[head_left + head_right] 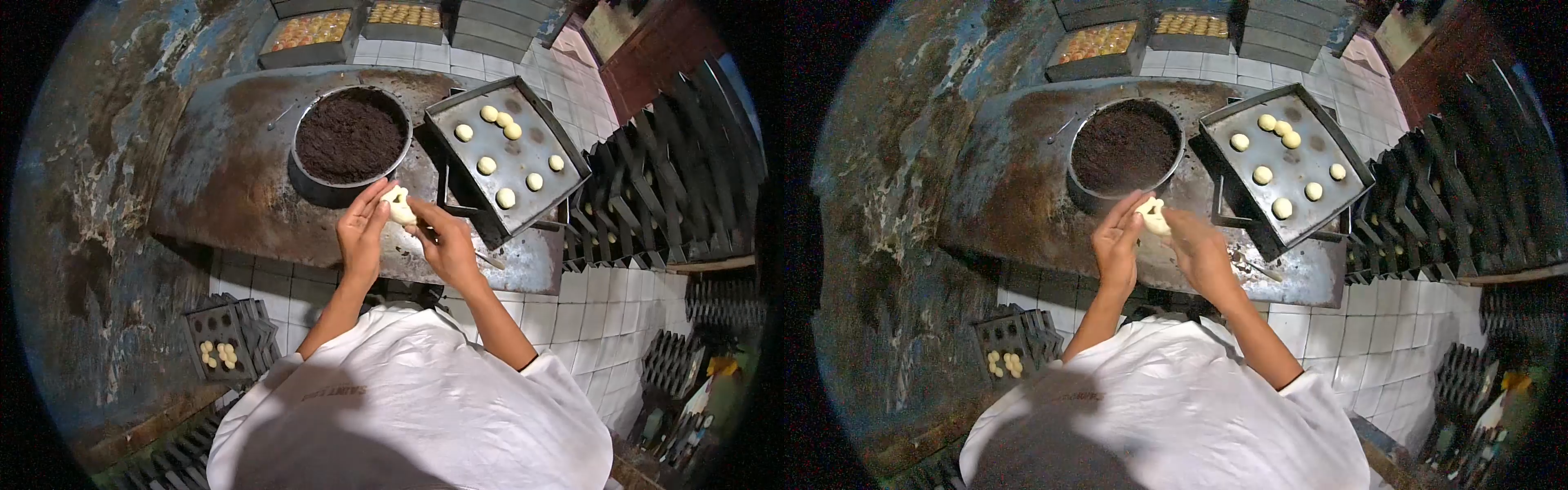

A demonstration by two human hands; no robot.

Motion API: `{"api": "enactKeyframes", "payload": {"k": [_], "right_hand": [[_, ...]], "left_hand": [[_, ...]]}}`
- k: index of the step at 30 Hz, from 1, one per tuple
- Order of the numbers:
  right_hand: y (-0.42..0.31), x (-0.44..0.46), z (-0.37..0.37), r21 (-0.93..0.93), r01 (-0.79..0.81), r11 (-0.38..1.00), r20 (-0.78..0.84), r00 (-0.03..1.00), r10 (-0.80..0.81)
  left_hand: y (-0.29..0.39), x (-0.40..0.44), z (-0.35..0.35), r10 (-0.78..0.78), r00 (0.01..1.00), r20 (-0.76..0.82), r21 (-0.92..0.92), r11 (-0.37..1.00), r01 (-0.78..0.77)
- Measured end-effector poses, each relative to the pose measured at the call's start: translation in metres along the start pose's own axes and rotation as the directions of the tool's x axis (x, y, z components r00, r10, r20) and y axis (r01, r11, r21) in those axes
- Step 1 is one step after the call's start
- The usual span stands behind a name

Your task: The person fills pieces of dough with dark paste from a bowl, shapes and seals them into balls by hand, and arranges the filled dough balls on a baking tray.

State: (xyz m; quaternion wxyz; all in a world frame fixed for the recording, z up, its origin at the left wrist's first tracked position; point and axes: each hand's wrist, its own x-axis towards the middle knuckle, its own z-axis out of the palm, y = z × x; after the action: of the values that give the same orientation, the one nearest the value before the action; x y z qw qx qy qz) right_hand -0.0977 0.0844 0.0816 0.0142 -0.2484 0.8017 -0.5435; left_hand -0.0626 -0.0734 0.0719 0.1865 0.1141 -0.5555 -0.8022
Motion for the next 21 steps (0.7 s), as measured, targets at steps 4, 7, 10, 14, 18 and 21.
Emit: {"api": "enactKeyframes", "payload": {"k": [4, 7, 10, 14, 18, 21], "right_hand": [[-0.030, 0.005, 0.005, -0.120, 0.087, 0.989, 0.032, 0.996, -0.084], [-0.045, 0.012, 0.014, 0.129, 0.011, 0.992, -0.118, 0.993, 0.005], [-0.061, 0.018, 0.026, 0.466, -0.141, 0.874, -0.093, 0.974, 0.207], [-0.062, 0.016, 0.039, 0.154, -0.194, 0.969, -0.125, 0.969, 0.214], [-0.085, 0.017, 0.060, 0.060, 0.022, 0.998, -0.197, 0.980, -0.010], [-0.090, 0.015, 0.058, -0.061, -0.015, 0.998, -0.177, 0.984, 0.004]], "left_hand": [[0.038, 0.001, -0.011, 0.043, 0.951, 0.306, -0.248, 0.968, 0.036], [0.051, 0.003, -0.023, 0.071, 0.875, 0.480, -0.308, 0.947, 0.092], [0.054, 0.004, -0.029, 0.083, 0.840, 0.537, -0.311, 0.945, 0.105], [0.051, 0.014, -0.037, 0.048, 0.877, 0.479, -0.300, 0.947, 0.112], [0.060, 0.022, -0.045, 0.049, 0.946, 0.320, -0.344, 0.936, 0.068], [0.061, 0.025, -0.052, 0.145, 0.895, 0.421, -0.201, 0.977, -0.064]]}}
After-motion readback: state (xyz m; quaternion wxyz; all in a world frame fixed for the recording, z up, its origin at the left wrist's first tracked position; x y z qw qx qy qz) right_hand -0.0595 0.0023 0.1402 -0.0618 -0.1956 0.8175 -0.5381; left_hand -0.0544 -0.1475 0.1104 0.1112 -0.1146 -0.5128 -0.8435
